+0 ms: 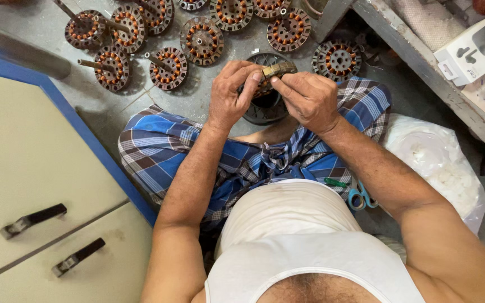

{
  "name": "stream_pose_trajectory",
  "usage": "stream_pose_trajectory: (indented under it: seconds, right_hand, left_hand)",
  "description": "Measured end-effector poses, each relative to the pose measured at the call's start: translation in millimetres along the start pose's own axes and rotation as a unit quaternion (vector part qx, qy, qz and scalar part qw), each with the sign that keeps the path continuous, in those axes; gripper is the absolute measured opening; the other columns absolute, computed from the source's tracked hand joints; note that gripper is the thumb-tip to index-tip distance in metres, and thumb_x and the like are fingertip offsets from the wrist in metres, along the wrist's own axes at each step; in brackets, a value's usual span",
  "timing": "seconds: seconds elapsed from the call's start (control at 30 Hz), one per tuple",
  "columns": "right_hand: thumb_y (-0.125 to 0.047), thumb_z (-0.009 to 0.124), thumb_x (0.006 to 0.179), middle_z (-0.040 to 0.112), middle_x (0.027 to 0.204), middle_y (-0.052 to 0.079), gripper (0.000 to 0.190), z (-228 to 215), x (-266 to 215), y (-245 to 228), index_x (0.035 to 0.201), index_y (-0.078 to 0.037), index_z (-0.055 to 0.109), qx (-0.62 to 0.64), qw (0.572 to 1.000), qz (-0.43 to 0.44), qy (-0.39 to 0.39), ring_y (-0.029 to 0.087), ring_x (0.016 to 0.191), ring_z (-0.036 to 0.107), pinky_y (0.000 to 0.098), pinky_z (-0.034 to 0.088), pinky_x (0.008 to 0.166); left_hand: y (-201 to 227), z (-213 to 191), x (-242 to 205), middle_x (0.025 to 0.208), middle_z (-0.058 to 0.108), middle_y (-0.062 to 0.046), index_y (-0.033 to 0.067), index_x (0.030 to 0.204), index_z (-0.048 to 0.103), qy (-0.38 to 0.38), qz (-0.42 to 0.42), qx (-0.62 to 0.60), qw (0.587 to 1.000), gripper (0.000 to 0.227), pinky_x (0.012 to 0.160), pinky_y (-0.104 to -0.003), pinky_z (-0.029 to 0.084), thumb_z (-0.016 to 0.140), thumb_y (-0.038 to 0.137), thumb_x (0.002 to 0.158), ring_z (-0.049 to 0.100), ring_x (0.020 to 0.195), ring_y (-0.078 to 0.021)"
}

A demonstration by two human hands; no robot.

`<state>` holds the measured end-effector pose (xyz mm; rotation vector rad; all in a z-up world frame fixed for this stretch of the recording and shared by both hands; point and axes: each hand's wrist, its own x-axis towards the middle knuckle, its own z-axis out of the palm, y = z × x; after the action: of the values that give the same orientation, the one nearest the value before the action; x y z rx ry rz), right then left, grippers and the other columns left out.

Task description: The person sits on the floor and assembles a circular motor stator by inserting small white insulating pieces into the copper-wound slots. They handle the stator with both hands, rotate it to access different slots, and place the pieces one by one.

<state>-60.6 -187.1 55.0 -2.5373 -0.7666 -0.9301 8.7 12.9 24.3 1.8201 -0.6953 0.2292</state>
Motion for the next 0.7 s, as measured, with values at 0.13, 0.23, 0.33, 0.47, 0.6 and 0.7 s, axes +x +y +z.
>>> stream_pose_trajectory:
  seconds: [0.13,0.23,0.33,0.47,0.6,0.7]
  right_hand:
    - [-0.003,0.081,0.091,0.066,0.105,0.008,0.027,0.3,-8.8,-5.6,0.117,-0.006,0.075,0.043,0.989,0.140,0.027,0.022,0.088,0.071,0.0351,0.059,0.070]
    - [-0.004,0.077,0.098,0.060,0.117,0.014,0.033,6.0,-19.2,-6.6,0.129,-0.003,0.067,0.146,0.949,0.274,0.056,0.021,0.100,0.069,0.0318,0.064,0.075]
    - [-0.003,0.074,0.098,0.060,0.120,0.016,0.040,13.0,-24.9,-3.3,0.136,-0.001,0.064,0.210,0.914,0.346,0.024,0.021,0.104,0.069,0.0294,0.065,0.077]
    - [0.002,0.073,0.095,0.065,0.113,0.016,0.043,18.6,-26.5,2.2,0.137,0.000,0.065,0.172,0.931,0.322,-0.002,0.025,0.097,0.067,0.0334,0.056,0.081]
    - [0.005,0.069,0.095,0.065,0.117,0.015,0.046,30.4,-15.1,15.1,0.140,-0.001,0.064,0.211,0.937,0.276,-0.006,0.027,0.105,0.067,0.0331,0.055,0.092]
    - [0.005,0.067,0.096,0.067,0.119,0.013,0.045,42.7,-1.6,27.5,0.140,-0.003,0.066,0.254,0.932,0.256,-0.031,0.025,0.107,0.068,0.0330,0.056,0.094]
  left_hand:
    - [5.1,-6.8,0.6,0.116,0.071,-0.008,0.0053,0.116,0.074,0.010,-0.006,-0.039,0.999,0.022,0.089,-0.034,0.058,0.065,0.021,0.104,0.071,0.106,-0.0216]
    - [5.9,-14.4,-1.4,0.121,0.070,-0.007,0.0062,0.122,0.074,0.004,-0.011,-0.057,0.998,0.023,0.092,-0.033,0.058,0.063,0.020,0.108,0.071,0.110,-0.0208]
    - [4.4,-21.6,2.7,0.119,0.069,-0.007,0.0073,0.118,0.075,-0.045,-0.045,-0.120,0.991,0.018,0.087,-0.030,0.063,0.069,0.017,0.104,0.072,0.107,-0.0172]
    - [6.6,-24.1,4.0,0.108,0.074,-0.006,0.0066,0.108,0.080,-0.066,-0.077,-0.104,0.989,0.019,0.076,-0.025,0.062,0.083,0.014,0.091,0.073,0.095,-0.0126]
    - [20.4,-15.2,-4.5,0.103,0.073,-0.005,0.0059,0.099,0.081,0.005,-0.097,-0.044,0.994,0.019,0.073,-0.026,0.060,0.088,0.014,0.084,0.072,0.091,-0.0121]
    - [36.0,-1.1,-17.2,0.104,0.071,-0.005,0.0060,0.099,0.079,0.061,-0.132,-0.051,0.988,0.018,0.075,-0.027,0.064,0.087,0.014,0.085,0.071,0.094,-0.0130]
